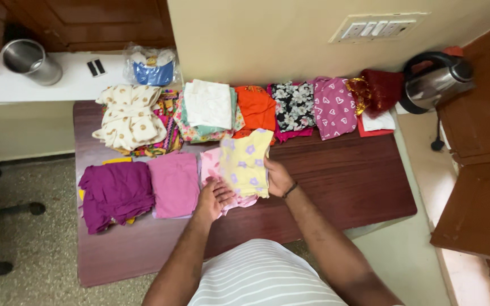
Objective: The person retrieves various items of clothing and a packaged hat from a shelving unit and carries them to a desk to arrange them into neat stacks.
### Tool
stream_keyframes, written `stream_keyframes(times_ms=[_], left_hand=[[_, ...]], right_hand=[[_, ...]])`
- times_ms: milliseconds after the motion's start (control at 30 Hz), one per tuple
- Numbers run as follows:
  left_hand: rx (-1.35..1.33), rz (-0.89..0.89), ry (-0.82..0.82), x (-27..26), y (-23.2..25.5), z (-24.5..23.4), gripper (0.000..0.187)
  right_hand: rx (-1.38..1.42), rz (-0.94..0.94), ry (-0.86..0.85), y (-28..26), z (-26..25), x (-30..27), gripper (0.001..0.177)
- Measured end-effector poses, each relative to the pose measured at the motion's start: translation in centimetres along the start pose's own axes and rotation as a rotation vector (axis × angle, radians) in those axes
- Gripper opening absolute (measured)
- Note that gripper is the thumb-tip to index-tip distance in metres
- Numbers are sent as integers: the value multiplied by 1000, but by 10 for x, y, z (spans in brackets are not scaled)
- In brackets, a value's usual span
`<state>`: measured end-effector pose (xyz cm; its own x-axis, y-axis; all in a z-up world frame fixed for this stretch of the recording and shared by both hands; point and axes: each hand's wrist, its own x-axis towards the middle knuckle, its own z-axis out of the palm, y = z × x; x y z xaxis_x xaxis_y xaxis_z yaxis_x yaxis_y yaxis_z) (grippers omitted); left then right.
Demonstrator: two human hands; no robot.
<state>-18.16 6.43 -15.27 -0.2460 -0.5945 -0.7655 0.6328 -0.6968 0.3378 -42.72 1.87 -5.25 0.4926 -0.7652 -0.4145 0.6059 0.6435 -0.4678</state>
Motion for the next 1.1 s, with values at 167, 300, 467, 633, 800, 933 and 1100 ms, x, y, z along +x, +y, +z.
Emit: stream_keyframes(times_ms=[167, 300, 467, 633, 800, 933, 1100], left_hand=[[-418, -15, -589, -71, 30, 63, 83], [-595, -110, -893, -97, 49, 107, 87], [-5, -62, -580, -60, 48, 126, 69], [298, -101, -490, -28, 48, 179, 77], [816, 143, -475, 35, 42, 272, 68], [837, 437, -547, 105, 42, 362, 54], [820, 666, -676, 162, 55, 470, 51]], right_hand=[[127, -92, -26, -32, 50, -37, 58], [339, -100, -105, -48, 50, -65, 69], [103, -126, 68, -43, -16, -99, 56], [283, -262, 285, -50, -65, -132, 51], [121, -467, 515, -79, -119, -136, 49], [13, -713, 546, -121, -149, -126, 45], [45, -771, 592, -187, -166, -105, 45]])
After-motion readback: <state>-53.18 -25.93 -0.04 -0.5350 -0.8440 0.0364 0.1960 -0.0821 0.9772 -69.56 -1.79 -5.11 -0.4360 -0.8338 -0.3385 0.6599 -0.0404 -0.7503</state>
